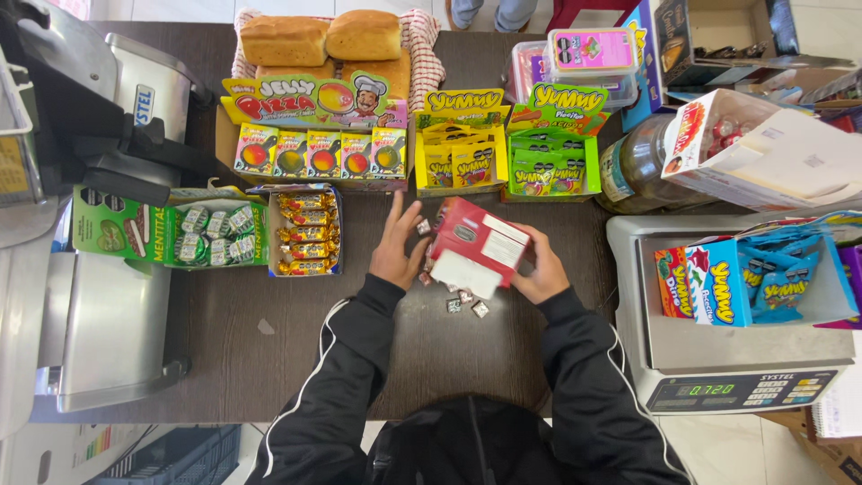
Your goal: The person organizes boxes of candies on a counter, removes individual candy packets from a display box, and places them into rows inside a cardboard tray.
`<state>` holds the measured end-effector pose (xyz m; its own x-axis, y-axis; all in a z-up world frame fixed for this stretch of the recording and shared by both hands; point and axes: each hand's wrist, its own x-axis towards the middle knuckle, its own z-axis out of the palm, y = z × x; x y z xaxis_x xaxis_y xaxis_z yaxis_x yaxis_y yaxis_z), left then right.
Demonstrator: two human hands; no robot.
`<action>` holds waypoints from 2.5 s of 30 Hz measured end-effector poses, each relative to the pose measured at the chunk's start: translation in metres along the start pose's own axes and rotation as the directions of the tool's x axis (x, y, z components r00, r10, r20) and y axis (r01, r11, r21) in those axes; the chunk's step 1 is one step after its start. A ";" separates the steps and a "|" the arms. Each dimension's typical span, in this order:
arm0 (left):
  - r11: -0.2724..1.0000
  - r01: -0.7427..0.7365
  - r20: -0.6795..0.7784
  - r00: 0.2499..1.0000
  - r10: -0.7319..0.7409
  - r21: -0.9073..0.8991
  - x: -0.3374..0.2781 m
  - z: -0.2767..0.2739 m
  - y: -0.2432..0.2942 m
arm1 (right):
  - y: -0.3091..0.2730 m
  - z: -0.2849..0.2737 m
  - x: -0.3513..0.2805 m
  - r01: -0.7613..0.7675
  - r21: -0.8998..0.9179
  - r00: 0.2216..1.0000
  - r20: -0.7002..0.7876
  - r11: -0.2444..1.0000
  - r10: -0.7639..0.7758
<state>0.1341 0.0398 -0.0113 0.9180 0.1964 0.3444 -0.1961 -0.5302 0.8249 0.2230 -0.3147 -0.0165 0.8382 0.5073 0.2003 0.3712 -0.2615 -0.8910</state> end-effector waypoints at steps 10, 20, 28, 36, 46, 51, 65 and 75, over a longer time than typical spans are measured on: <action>0.969 0.238 0.087 0.969 -0.231 -0.070 -0.032 0.012 -0.012 | -0.016 -0.032 0.002 0.351 -0.412 0.916 -0.033 0.841 -0.399; 0.972 0.214 0.169 0.959 -0.229 0.103 -0.044 0.036 -0.033 | -0.036 -0.036 -0.066 -0.609 0.699 0.589 0.082 0.375 0.804; 0.936 0.019 0.353 0.923 -0.151 0.351 -0.051 0.060 -0.059 | -0.057 -0.058 -0.078 -0.649 0.728 0.395 0.074 0.221 0.916; 0.858 -0.216 0.604 0.786 -0.131 0.466 -0.042 0.030 -0.026 | -0.033 -0.027 -0.090 -0.615 -0.477 0.544 0.321 0.628 0.776; 0.888 -0.263 0.553 0.833 0.011 0.377 -0.040 0.070 -0.067 | 0.034 0.063 -0.014 -0.070 -0.644 0.865 0.341 0.762 0.368; 0.895 -0.332 0.459 0.872 0.170 0.299 -0.057 0.095 -0.094 | 0.051 0.065 -0.014 0.011 -0.509 0.907 0.368 0.861 0.206; 0.921 -0.320 0.235 0.935 0.267 0.225 -0.068 0.068 -0.047 | 0.082 0.079 -0.012 0.157 -0.548 0.973 0.229 0.822 -0.033; 0.904 0.272 -0.540 0.840 -0.055 0.331 -0.105 -0.101 -0.039 | 0.009 0.160 0.053 0.308 -0.325 0.950 0.164 0.894 -0.267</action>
<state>0.0106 0.1229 -0.0340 0.5954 0.6396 0.4863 0.1865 -0.6987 0.6906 0.2067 -0.1586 -0.0797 0.6312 0.6861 0.3616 0.7198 -0.3446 -0.6026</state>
